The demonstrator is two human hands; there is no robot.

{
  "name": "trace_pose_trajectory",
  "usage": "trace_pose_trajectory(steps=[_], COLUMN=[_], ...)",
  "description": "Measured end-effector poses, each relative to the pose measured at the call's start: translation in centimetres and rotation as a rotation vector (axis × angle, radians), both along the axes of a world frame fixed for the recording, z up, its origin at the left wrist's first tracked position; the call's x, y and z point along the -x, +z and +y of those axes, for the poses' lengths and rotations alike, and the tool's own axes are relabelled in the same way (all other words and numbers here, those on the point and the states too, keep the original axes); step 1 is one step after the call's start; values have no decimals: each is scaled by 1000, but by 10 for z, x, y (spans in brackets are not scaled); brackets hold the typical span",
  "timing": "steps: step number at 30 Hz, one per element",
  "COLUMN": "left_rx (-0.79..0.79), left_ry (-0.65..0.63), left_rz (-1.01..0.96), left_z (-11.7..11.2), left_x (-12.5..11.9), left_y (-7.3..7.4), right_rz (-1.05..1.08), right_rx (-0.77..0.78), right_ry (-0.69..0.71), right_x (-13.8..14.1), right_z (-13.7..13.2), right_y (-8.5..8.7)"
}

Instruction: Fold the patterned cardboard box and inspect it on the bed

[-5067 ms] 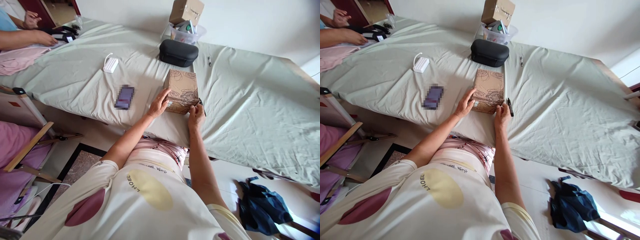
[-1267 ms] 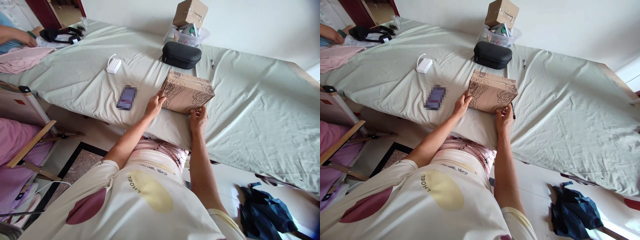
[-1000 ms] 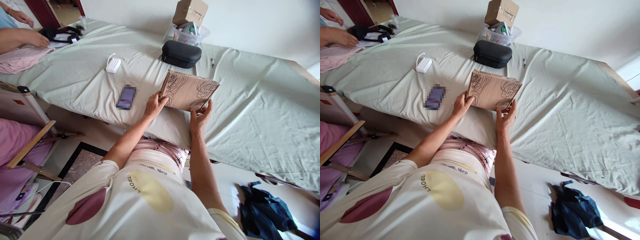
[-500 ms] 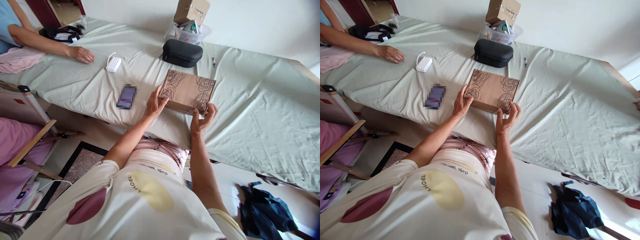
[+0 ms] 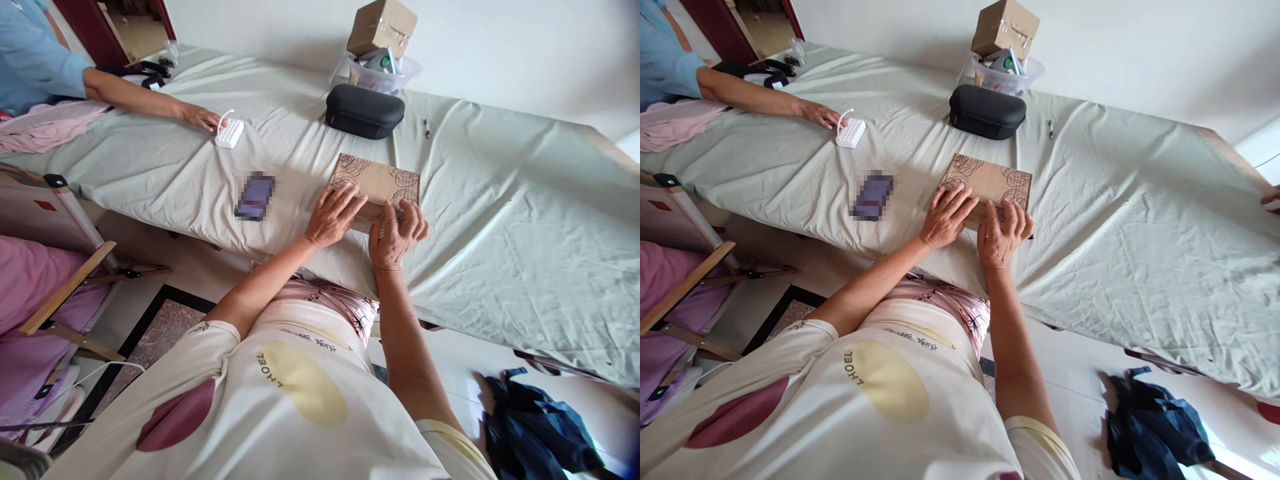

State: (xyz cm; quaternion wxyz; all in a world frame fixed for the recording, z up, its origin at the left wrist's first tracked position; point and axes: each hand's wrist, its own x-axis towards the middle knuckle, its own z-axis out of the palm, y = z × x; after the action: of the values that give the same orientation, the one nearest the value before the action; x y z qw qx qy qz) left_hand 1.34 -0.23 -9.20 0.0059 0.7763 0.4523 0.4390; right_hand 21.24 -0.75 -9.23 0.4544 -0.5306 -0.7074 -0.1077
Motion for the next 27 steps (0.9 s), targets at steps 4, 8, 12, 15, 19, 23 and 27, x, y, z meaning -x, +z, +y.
trace_pose_trajectory(steps=[4,8,12,15,19,23,27], left_rx=[-35,-31,-40,-59,-52,-77,-94], left_ry=[-32,-29,-23,46,151,51,-15], left_rz=[97,95,95,105,129,158,94], left_z=[0,2,4,7,11,14,16], left_x=[-6,-3,-1,4,11,9,5], left_y=[-1,-1,-2,-6,-12,-18,-23], right_rz=[-74,76,220,253,165,-19,-101], right_rx=[10,-95,-98,-93,-123,-93,-75], right_ry=[36,-13,9,118,346,413,316], right_x=[8,-6,-19,-19,-9,1,1], right_z=[-2,6,14,13,6,1,3], right_y=[1,-5,-9,-11,-13,-14,-13])
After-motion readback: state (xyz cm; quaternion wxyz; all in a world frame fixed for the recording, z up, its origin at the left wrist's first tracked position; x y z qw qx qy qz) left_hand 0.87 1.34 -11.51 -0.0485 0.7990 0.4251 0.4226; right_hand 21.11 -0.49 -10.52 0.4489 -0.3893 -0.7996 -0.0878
